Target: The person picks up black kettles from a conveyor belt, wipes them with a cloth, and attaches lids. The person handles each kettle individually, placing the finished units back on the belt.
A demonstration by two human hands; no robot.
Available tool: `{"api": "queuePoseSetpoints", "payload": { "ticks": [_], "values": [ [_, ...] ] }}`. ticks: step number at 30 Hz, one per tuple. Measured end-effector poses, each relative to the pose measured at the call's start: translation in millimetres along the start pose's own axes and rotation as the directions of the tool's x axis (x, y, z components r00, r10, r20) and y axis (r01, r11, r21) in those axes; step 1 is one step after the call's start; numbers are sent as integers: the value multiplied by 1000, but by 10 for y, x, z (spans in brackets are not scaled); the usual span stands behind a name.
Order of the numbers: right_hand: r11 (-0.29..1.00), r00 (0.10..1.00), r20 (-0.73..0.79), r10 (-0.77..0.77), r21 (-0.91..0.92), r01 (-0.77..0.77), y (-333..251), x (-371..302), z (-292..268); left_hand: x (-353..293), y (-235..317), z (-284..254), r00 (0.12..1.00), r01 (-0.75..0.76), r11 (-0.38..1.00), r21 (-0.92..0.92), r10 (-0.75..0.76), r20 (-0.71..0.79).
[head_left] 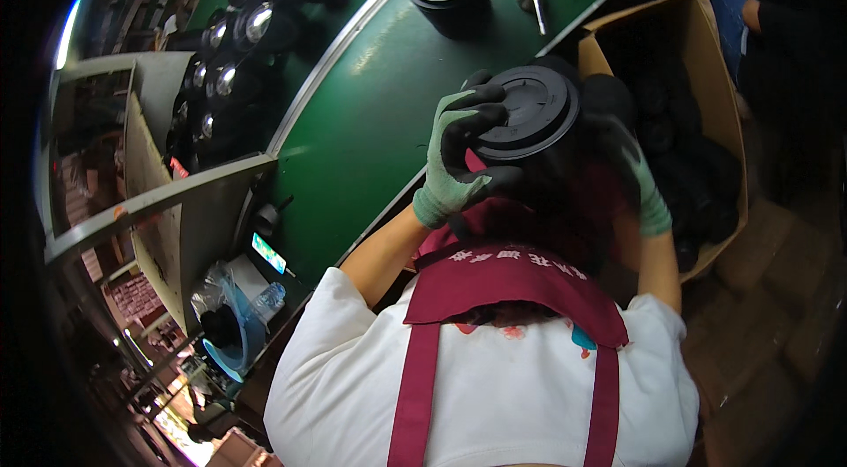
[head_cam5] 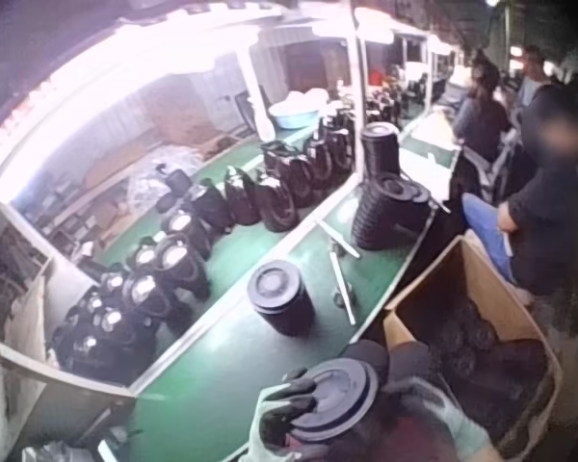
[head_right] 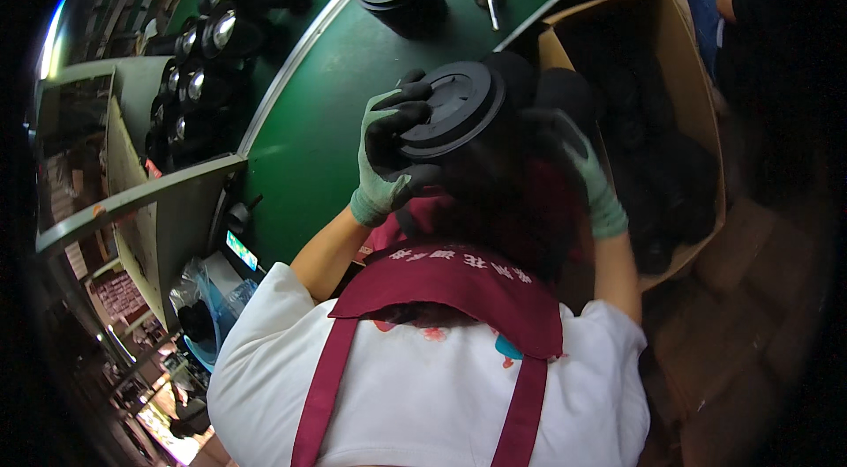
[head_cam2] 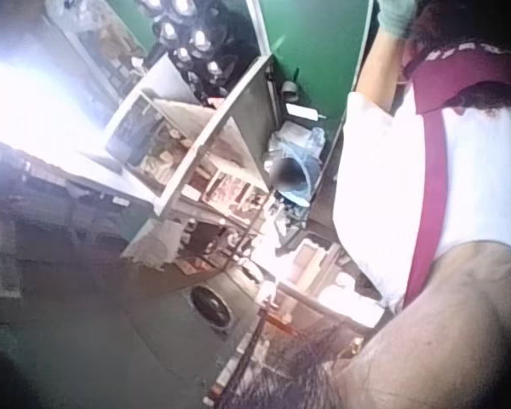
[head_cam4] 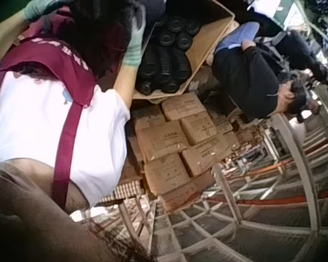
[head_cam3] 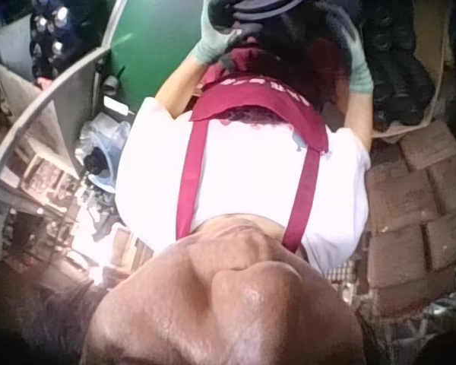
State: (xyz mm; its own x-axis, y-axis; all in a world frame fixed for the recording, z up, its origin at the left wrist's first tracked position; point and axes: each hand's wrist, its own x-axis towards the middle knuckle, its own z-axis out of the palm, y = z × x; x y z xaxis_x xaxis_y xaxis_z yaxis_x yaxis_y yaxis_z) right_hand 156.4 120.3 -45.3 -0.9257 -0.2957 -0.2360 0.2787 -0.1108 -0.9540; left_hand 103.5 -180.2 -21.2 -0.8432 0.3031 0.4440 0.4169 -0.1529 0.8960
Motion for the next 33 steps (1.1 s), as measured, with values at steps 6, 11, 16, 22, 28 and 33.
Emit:
{"api": "queuePoseSetpoints", "payload": {
  "ticks": [6,11,16,22,28,33],
  "values": [
    [969,988,-15,-155,-198,149,-58,-241,461,-46,125,-157,989,80,981,-174,-100,-109],
    [232,902,251,-351,-910,344,-591,-113,646,171,304,-379,813,338,822,-459,-501,-297],
    [314,771,243,-588,-810,495,-1286,704,815,858,209,-790,787,317,677,-664,-579,-214],
    [739,822,-169,-544,-562,373,-1702,2645,647,1946,-655,-1705,891,253,616,746,152,-428],
    [879,899,-240,-365,-408,248,-902,4952,982,3058,-1311,-2998,941,272,29,962,201,-272],
    [642,827,-417,-377,-761,-91,-678,5457,832,4244,-1703,-2987,995,50,-212,976,-74,-67]
  ]
}}
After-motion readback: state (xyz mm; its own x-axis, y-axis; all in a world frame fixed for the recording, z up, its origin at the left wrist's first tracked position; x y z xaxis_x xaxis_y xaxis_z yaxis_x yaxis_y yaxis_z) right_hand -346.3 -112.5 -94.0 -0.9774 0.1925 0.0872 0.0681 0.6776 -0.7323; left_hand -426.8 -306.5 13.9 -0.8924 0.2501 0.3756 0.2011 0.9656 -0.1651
